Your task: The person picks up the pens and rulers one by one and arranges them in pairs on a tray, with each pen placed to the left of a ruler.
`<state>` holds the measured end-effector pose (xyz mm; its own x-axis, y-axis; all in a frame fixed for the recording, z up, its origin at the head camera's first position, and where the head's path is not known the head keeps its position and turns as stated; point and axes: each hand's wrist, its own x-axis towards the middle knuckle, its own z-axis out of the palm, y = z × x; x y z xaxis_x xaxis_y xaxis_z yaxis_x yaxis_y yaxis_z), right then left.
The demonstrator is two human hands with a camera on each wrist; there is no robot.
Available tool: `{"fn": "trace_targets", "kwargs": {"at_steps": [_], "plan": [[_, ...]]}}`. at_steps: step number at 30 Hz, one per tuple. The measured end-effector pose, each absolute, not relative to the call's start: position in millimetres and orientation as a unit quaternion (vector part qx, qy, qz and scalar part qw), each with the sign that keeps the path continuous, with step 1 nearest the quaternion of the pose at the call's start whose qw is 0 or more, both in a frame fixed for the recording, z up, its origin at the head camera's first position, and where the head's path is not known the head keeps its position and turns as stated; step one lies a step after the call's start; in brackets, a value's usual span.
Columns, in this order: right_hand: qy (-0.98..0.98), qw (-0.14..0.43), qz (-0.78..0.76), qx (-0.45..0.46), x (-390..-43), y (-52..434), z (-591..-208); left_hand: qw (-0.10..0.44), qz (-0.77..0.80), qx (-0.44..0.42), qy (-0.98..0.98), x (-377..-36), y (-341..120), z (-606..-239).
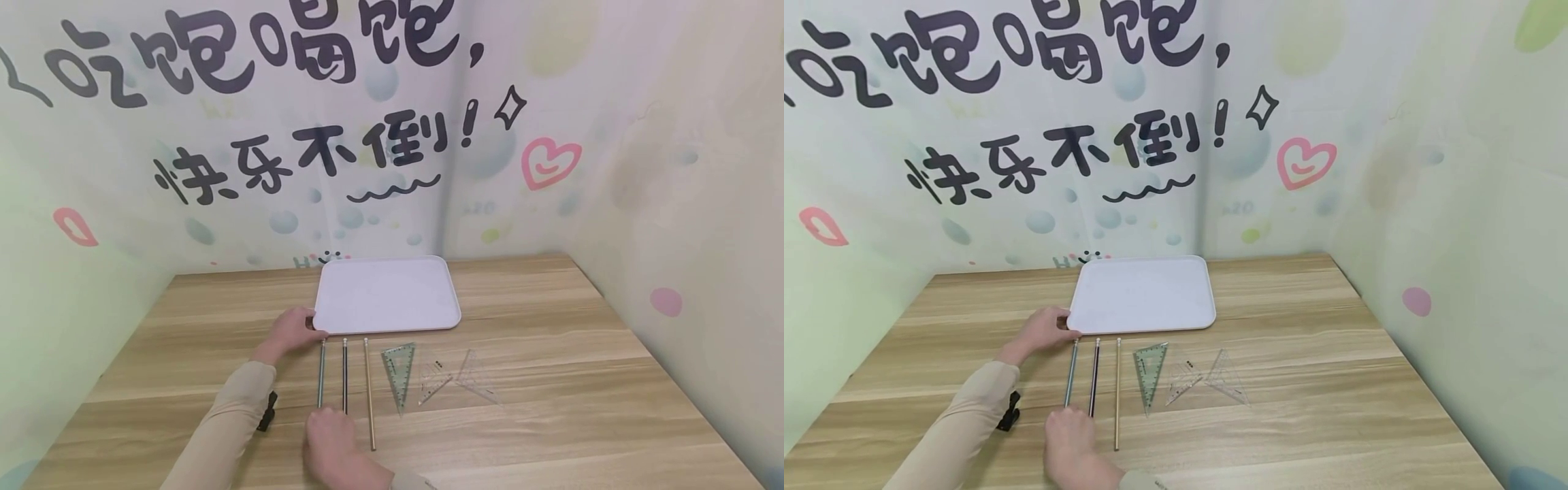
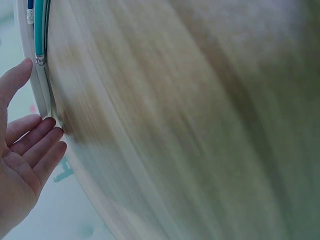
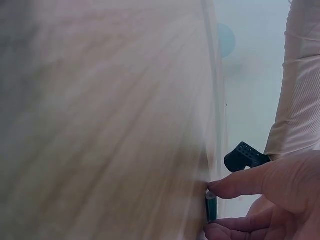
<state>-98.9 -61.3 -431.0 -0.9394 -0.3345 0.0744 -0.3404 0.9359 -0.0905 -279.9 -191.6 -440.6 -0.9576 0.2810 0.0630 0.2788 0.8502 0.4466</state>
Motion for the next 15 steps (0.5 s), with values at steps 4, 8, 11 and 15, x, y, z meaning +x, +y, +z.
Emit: {"fn": "trace_targets", "kwargs": {"at_steps": [4, 8, 11, 15], "plan": [[-0.985, 0.023, 0.052, 0.163, -98.3, -62.4, -431.1, -0.001, 0.231, 0.151, 0.961, -280.3, -192.2, -440.4], [-0.986, 0.026, 0.046, 0.157, -97.3, -63.6, -431.6, -0.002, 0.230, 0.155, 0.961, -280.4, -192.7, -440.7], [-0.986, 0.030, 0.043, 0.156, -97.6, -63.4, -431.4, -0.002, 0.232, 0.154, 0.960, -280.1, -192.4, -440.3], [-0.983, 0.050, 0.047, 0.168, -98.2, -61.8, -431.5, -0.005, 0.234, 0.152, 0.960, -279.2, -192.1, -439.2]]}}
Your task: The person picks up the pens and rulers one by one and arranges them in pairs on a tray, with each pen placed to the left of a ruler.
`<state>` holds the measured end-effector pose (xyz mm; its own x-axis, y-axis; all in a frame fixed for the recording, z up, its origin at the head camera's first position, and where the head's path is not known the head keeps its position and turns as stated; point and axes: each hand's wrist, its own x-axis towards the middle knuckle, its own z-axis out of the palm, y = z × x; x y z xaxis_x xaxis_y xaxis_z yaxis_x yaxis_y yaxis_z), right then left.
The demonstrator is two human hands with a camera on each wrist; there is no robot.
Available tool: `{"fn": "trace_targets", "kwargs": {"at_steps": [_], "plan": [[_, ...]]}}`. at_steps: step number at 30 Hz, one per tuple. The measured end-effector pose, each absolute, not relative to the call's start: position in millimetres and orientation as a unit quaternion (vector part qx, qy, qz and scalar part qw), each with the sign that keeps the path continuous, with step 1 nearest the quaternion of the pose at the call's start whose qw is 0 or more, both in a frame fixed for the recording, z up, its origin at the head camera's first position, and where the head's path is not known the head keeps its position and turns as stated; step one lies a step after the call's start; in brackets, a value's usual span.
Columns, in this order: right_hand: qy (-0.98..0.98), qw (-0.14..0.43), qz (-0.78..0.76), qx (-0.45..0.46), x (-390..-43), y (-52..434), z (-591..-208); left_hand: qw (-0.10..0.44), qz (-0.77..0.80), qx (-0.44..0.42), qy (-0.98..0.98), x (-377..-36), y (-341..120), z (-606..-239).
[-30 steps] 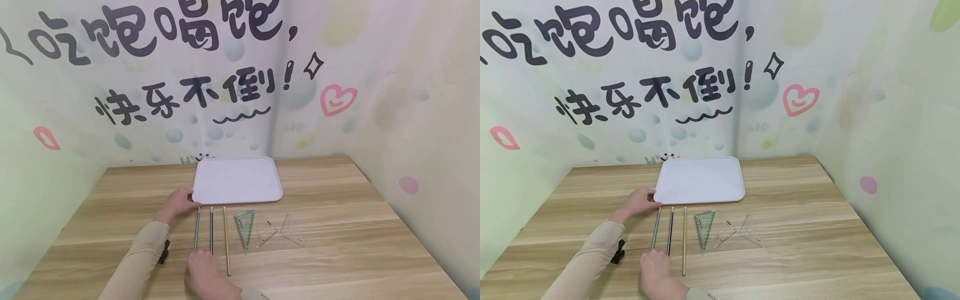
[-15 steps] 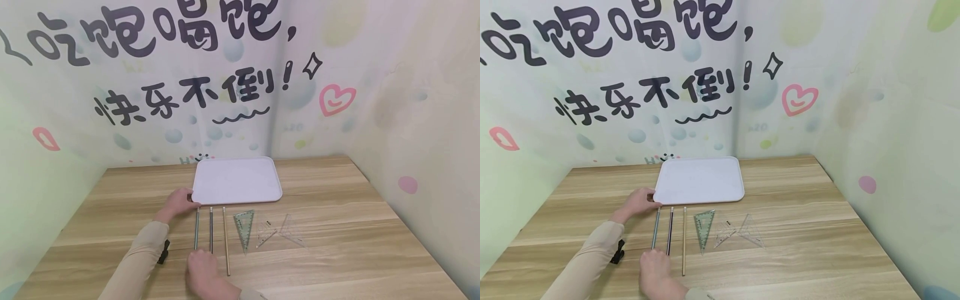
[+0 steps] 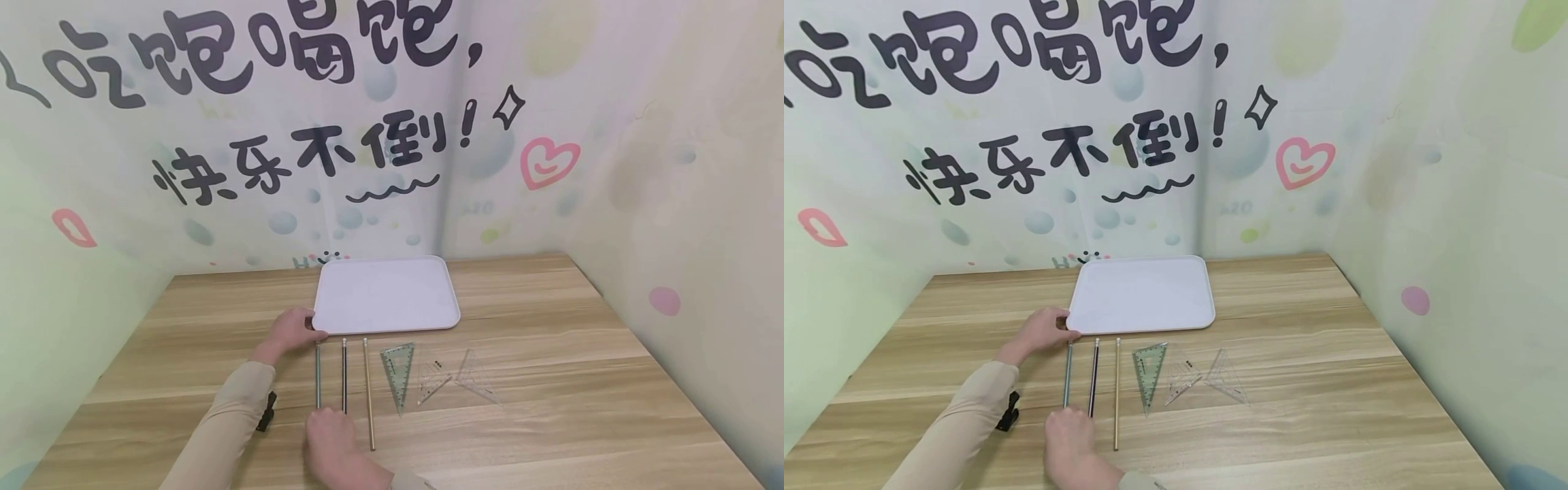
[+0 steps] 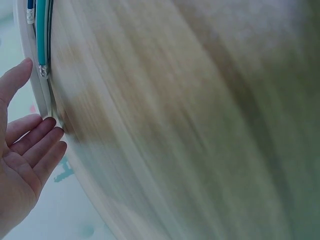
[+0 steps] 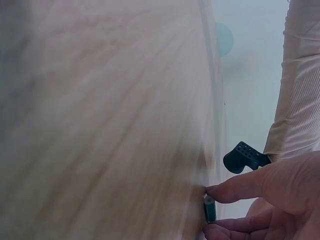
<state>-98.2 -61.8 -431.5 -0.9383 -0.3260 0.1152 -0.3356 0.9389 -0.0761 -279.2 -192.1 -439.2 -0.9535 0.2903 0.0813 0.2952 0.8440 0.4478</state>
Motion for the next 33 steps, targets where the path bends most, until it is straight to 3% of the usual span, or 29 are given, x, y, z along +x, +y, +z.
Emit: {"fn": "trace_targets", "kwargs": {"at_steps": [33], "plan": [[-0.990, 0.023, 0.083, 0.113, -100.3, -63.7, -427.2, 0.001, -0.238, -0.150, -0.960, -278.1, -192.0, -438.6]]}}
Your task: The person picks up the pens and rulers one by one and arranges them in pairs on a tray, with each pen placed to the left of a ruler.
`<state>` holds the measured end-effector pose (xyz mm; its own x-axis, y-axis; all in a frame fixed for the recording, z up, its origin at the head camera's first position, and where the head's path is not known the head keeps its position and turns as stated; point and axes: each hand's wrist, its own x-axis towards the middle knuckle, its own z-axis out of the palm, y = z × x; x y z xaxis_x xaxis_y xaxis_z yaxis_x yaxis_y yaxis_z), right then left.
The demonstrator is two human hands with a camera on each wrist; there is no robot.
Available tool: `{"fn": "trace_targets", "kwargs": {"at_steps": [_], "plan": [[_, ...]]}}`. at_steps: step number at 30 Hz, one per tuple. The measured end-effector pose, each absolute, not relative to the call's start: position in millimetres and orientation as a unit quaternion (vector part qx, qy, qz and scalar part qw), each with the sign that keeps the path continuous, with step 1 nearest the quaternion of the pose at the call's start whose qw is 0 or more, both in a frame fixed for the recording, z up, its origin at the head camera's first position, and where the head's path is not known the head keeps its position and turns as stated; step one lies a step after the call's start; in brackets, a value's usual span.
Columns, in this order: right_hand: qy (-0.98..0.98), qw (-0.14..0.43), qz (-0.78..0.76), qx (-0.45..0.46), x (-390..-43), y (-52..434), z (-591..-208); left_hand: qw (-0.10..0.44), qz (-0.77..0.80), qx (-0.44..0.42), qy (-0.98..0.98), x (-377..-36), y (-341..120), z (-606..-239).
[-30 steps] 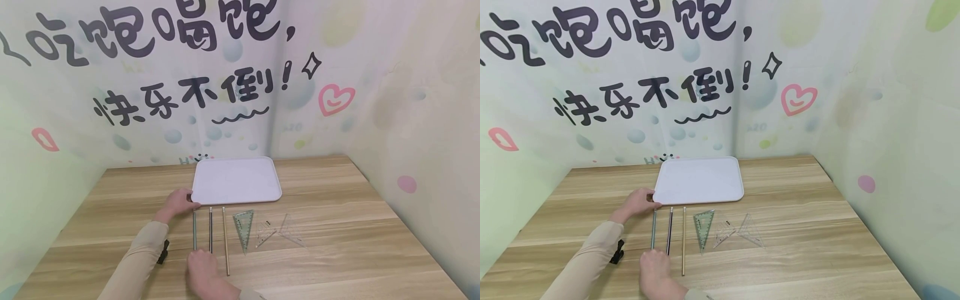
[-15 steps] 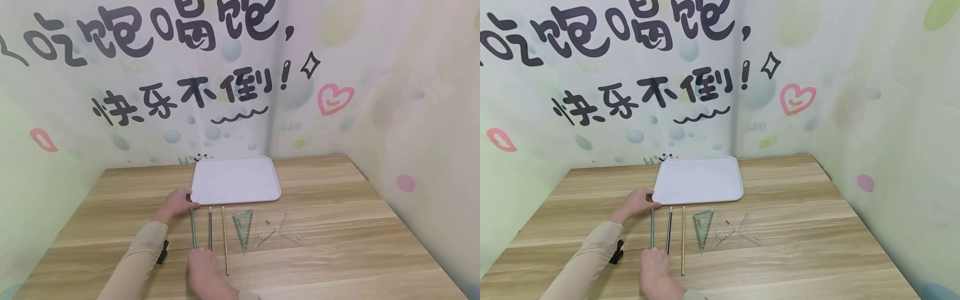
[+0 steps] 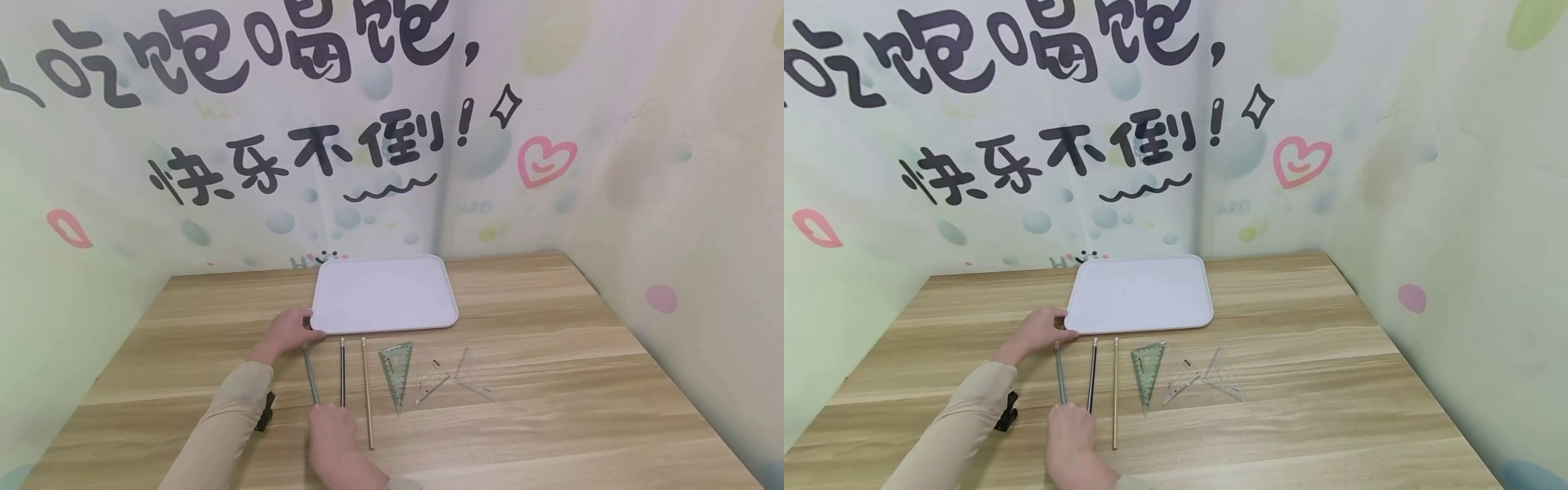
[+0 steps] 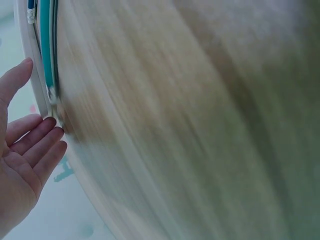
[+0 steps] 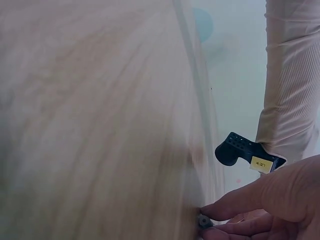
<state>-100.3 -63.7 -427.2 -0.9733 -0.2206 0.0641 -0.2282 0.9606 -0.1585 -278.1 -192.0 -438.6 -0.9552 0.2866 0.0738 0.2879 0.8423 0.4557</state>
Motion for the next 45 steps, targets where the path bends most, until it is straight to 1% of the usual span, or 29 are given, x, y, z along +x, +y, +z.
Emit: {"fn": "trace_targets", "kwargs": {"at_steps": [14, 17, 20, 24, 31, 34, 41, 45], "plan": [[-0.989, 0.028, 0.094, 0.114, -101, -64, -431, -0.003, -0.232, -0.142, -0.962, -278, -192, -438], [-0.988, 0.022, 0.095, 0.117, -102, -62, -431, 0.000, -0.230, -0.146, -0.962, -278, -192, -438], [-0.988, 0.003, 0.109, 0.112, -103, -59, -430, -0.001, -0.229, -0.146, -0.962, -278, -191, -438], [-0.978, -0.022, 0.180, 0.101, -105, -51, -426, -0.001, -0.229, -0.147, -0.962, -278, -190, -437], [-0.959, -0.003, 0.260, 0.114, -110, -38, -425, 0.001, -0.227, -0.151, -0.962, -277, -190, -435], [-0.946, -0.015, 0.306, 0.103, -112, -32, -425, -0.001, -0.225, -0.148, -0.963, -277, -190, -435], [-0.927, -0.027, 0.356, 0.116, -120, -17, -423, 0.001, -0.222, -0.145, -0.964, -278, -190, -437], [-0.917, -0.046, 0.376, 0.121, -124, -10, -421, 0.000, -0.226, -0.146, -0.963, -279, -192, -438]]}}
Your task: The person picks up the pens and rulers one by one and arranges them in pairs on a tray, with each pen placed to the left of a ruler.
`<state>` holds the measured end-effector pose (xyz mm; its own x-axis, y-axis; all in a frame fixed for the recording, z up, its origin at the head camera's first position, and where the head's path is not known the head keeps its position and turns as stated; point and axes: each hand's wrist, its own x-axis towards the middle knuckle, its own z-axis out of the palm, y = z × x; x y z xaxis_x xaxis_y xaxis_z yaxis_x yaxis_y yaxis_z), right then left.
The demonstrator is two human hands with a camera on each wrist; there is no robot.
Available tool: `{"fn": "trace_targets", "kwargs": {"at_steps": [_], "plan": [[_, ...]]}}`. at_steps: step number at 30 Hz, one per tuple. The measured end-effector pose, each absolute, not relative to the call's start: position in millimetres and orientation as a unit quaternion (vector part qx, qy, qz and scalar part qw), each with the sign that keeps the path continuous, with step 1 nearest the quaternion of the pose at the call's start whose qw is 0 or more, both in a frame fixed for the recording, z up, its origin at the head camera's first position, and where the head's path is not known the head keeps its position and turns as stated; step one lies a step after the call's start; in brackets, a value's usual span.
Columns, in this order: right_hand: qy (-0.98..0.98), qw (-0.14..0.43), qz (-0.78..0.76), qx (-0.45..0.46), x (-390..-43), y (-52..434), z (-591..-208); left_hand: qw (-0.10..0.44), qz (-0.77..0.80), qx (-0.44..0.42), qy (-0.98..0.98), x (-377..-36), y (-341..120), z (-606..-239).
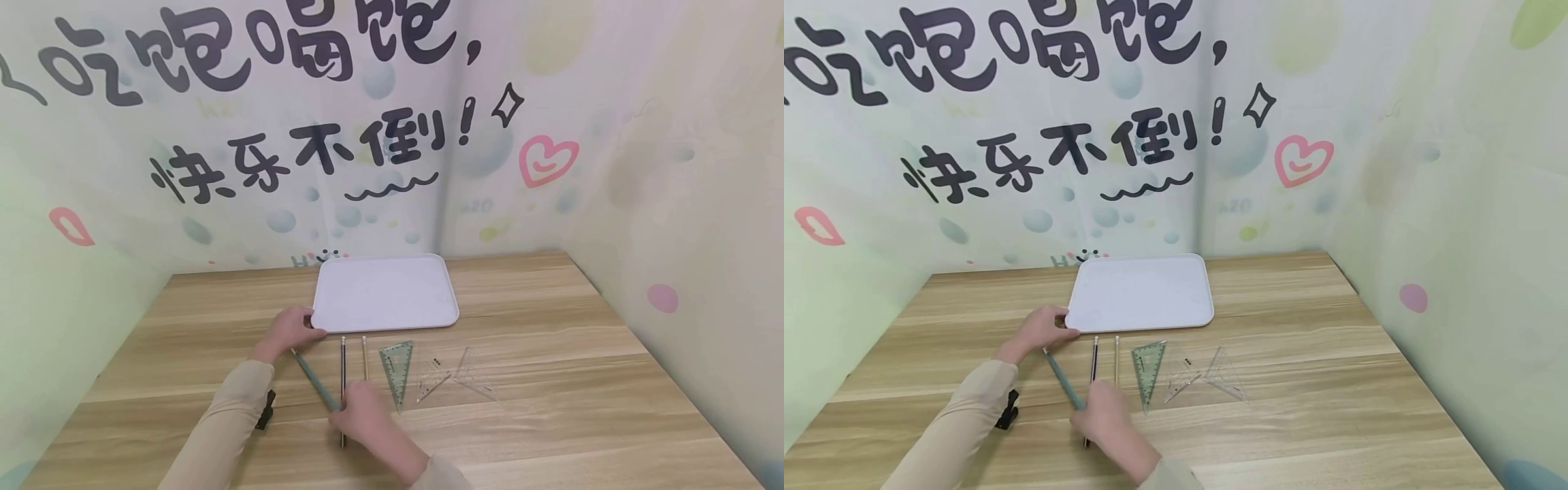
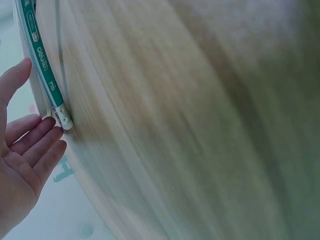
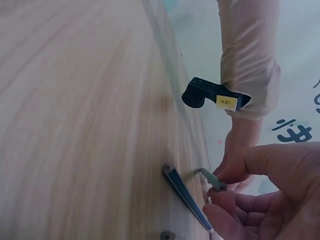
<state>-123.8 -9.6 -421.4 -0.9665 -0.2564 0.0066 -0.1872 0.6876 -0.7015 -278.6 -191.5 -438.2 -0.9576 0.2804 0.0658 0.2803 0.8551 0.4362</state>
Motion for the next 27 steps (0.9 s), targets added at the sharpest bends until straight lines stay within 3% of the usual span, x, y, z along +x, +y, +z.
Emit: {"fn": "trace_targets", "kwargs": {"at_steps": [27], "plan": [[0.869, 0.132, -0.464, -0.112, -138, 41, -419, 0.007, 0.229, 0.149, 0.962, -278, -192, -436]]}}
